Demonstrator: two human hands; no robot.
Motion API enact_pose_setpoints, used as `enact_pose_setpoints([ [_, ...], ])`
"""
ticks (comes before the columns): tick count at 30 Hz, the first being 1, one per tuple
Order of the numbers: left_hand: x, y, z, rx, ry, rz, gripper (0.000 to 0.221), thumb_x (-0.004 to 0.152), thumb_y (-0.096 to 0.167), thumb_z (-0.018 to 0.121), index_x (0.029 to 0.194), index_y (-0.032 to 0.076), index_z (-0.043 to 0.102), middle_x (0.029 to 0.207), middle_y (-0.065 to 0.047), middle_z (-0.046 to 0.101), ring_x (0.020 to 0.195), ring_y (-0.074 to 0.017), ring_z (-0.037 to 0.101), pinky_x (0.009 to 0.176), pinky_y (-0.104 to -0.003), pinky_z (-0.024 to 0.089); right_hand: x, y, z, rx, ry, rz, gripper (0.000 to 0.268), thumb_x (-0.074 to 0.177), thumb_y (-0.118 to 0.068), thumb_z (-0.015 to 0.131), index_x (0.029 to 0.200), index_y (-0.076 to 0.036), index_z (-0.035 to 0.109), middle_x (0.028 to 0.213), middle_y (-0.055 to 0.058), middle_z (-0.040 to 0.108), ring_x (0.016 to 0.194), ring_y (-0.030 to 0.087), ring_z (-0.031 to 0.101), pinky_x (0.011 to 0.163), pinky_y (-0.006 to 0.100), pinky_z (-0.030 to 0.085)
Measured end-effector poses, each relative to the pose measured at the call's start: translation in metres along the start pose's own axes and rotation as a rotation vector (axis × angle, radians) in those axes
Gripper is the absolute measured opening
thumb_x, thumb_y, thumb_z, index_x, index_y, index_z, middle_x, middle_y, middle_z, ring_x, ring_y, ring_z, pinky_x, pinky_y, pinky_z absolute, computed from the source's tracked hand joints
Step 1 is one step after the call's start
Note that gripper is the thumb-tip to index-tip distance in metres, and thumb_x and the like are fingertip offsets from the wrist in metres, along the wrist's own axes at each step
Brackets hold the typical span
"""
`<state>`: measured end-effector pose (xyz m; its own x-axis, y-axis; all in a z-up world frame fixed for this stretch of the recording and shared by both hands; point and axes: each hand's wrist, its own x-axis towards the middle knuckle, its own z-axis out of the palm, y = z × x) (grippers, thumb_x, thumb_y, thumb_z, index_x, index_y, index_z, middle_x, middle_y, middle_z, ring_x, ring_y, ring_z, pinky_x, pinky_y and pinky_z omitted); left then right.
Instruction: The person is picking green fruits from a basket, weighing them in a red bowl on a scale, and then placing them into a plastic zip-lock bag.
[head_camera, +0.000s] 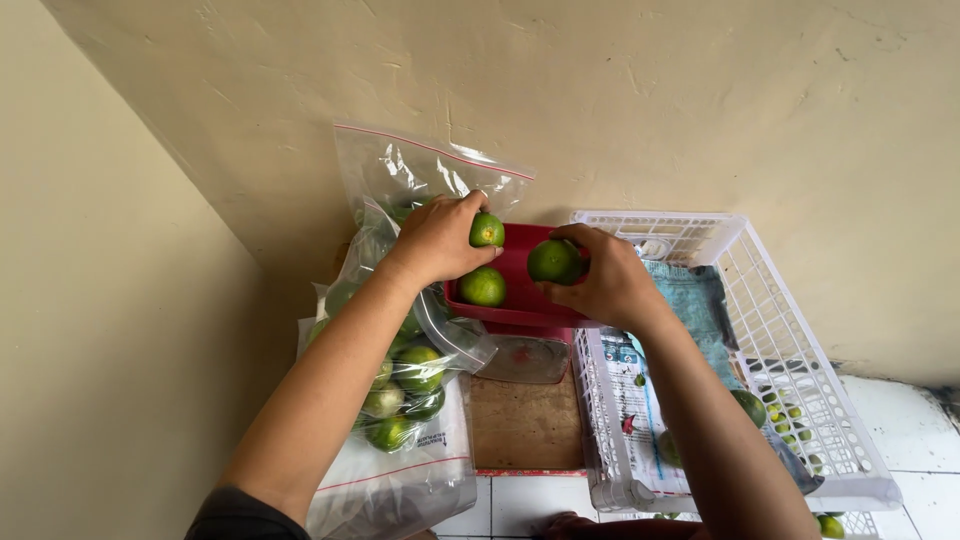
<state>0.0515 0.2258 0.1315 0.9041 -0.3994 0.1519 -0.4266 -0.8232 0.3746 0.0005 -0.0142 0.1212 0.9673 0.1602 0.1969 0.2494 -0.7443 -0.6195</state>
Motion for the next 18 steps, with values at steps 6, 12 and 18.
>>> enact_pose_setpoints([
  [6,0.008,-0.017,0.008,-0.016,-0.062,0.067,0.052,0.083,0.033,0.074,0.127,0.012,0.056,0.117,-0.018,0.073,0.117,-0.0392,0.066,0.096,-0.052,0.052,0.038,0.029,0.037,-0.207,-0.102,0.074,0.068,0.068,-0.030,0.090,0.132,-0.027,0.068,0.120,0.012,0.071,0.115,0.037,0.068,0.097,0.049,0.056],
  [12,0.015,-0.018,0.009,0.040,-0.119,0.103,0.052,0.085,0.033,0.075,0.129,0.010,0.059,0.118,-0.017,0.071,0.116,-0.0389,0.066,0.099,-0.052,0.051,0.051,0.021,0.047,-0.205,-0.178,0.088,0.066,0.075,-0.023,0.084,0.138,-0.022,0.063,0.127,0.018,0.067,0.121,0.042,0.065,0.101,0.052,0.054],
  [18,0.031,-0.025,0.023,0.124,-0.163,0.086,0.051,0.082,0.039,0.077,0.123,0.012,0.064,0.114,-0.012,0.072,0.112,-0.0342,0.069,0.097,-0.050,0.053,0.049,0.018,0.056,-0.138,-0.188,0.075,0.066,0.078,-0.019,0.084,0.140,-0.019,0.061,0.133,0.026,0.060,0.125,0.048,0.061,0.102,0.055,0.054],
])
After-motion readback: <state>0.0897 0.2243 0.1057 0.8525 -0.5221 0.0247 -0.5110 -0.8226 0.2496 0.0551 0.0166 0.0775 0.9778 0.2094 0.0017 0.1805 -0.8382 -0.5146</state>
